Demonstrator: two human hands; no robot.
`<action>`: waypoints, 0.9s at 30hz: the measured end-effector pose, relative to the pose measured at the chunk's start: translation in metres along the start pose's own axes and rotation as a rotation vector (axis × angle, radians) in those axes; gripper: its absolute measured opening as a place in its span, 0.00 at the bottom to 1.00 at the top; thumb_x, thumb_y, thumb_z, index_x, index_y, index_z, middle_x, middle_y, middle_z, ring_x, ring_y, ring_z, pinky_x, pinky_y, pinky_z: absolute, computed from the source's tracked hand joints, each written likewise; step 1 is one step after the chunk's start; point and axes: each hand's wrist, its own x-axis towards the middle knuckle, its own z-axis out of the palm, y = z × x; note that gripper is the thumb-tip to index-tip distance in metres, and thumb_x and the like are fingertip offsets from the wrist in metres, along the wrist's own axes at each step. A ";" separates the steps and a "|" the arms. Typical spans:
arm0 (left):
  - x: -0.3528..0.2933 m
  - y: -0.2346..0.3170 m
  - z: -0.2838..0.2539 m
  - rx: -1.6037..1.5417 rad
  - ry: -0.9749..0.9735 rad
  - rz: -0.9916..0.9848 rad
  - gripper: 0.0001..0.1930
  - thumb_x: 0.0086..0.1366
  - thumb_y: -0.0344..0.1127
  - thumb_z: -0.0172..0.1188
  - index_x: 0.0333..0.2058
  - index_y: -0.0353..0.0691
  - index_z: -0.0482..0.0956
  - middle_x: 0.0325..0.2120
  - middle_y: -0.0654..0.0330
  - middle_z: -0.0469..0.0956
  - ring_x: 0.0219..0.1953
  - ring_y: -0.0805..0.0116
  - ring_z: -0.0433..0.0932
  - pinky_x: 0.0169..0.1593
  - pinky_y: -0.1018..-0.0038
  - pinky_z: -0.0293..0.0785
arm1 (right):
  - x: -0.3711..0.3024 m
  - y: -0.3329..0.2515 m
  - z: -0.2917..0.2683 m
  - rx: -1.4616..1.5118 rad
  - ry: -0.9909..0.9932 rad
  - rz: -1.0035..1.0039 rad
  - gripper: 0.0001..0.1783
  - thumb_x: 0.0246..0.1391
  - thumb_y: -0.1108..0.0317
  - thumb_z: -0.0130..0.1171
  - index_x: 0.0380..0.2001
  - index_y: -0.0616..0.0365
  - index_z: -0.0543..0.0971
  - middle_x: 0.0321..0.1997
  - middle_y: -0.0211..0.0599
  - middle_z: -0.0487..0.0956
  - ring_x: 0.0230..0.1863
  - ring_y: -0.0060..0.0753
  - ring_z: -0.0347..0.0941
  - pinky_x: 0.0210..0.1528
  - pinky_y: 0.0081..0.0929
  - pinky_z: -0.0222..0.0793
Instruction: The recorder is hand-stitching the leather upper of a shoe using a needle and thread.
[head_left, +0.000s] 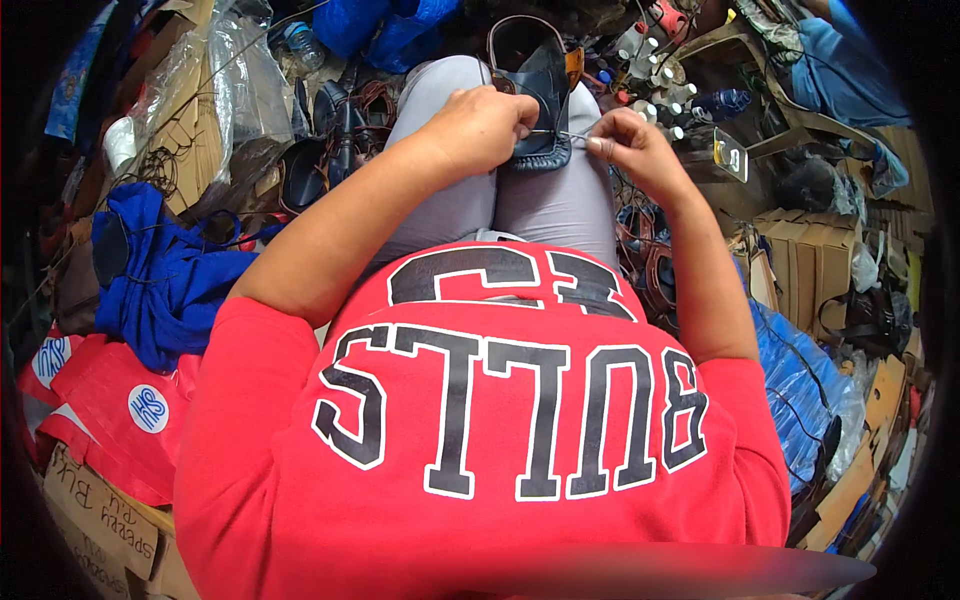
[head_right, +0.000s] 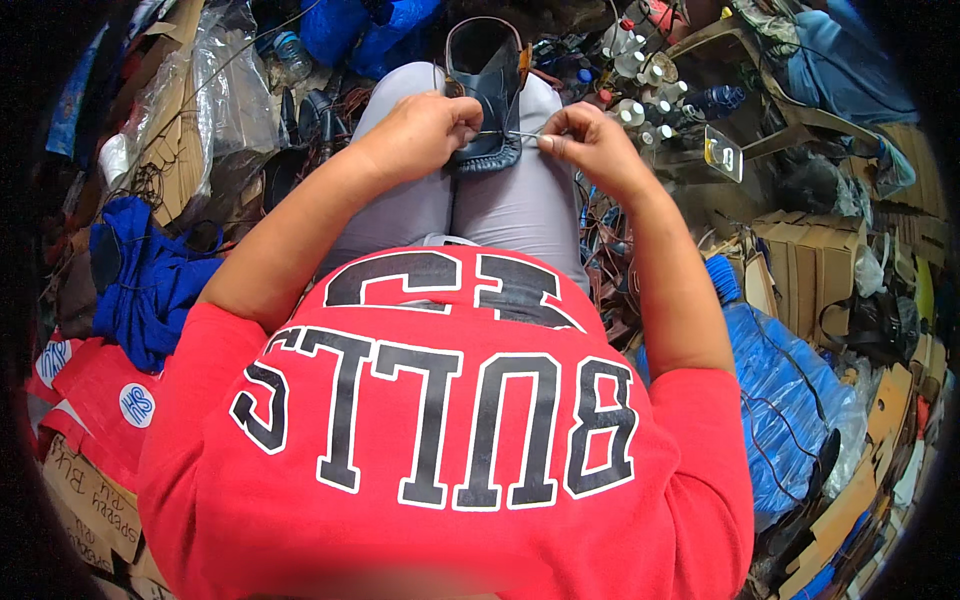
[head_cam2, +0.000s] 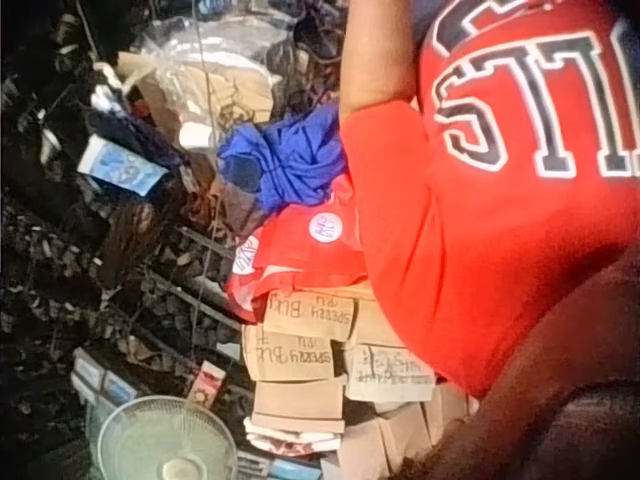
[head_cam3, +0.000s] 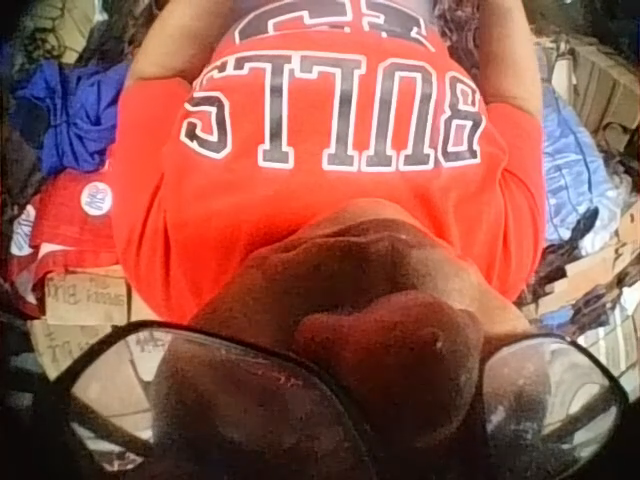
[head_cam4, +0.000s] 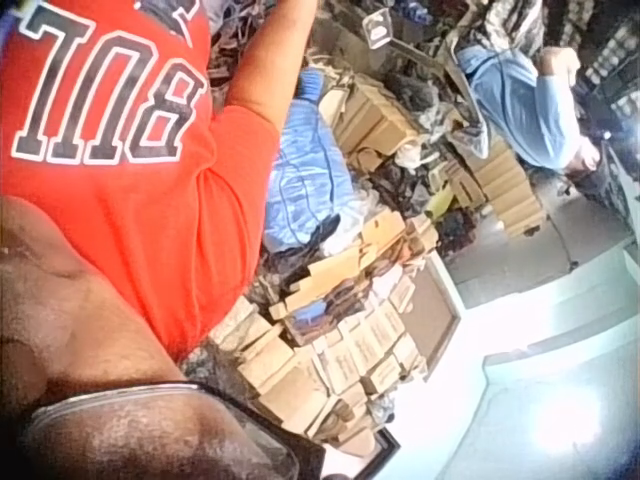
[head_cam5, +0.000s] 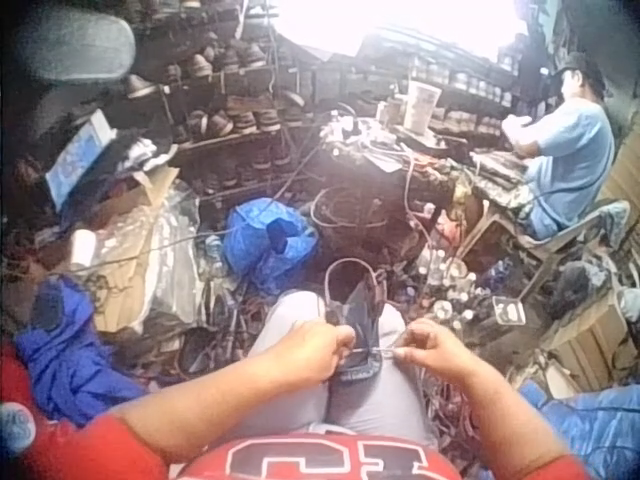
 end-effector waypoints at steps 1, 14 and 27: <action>0.002 0.001 0.001 0.001 0.003 0.001 0.05 0.56 0.31 0.56 0.32 0.41 0.77 0.27 0.57 0.80 0.35 0.53 0.76 0.39 0.61 0.69 | -0.006 0.007 0.004 -0.014 0.070 -0.067 0.12 0.47 0.68 0.65 0.33 0.62 0.77 0.37 0.29 0.70 0.39 0.22 0.67 0.42 0.18 0.64; 0.006 0.006 0.008 -0.023 -0.043 0.068 0.07 0.61 0.32 0.51 0.37 0.40 0.75 0.30 0.48 0.78 0.36 0.47 0.77 0.39 0.61 0.71 | -0.039 0.012 0.005 -0.064 0.087 0.069 0.13 0.50 0.70 0.61 0.38 0.62 0.73 0.35 0.30 0.75 0.40 0.20 0.69 0.44 0.20 0.66; 0.006 0.012 0.009 0.145 -0.010 0.139 0.07 0.58 0.31 0.51 0.35 0.43 0.76 0.25 0.49 0.78 0.32 0.47 0.77 0.36 0.57 0.71 | 0.024 0.007 -0.036 -1.034 0.206 -0.155 0.08 0.48 0.65 0.60 0.31 0.52 0.75 0.39 0.35 0.75 0.41 0.44 0.72 0.42 0.39 0.66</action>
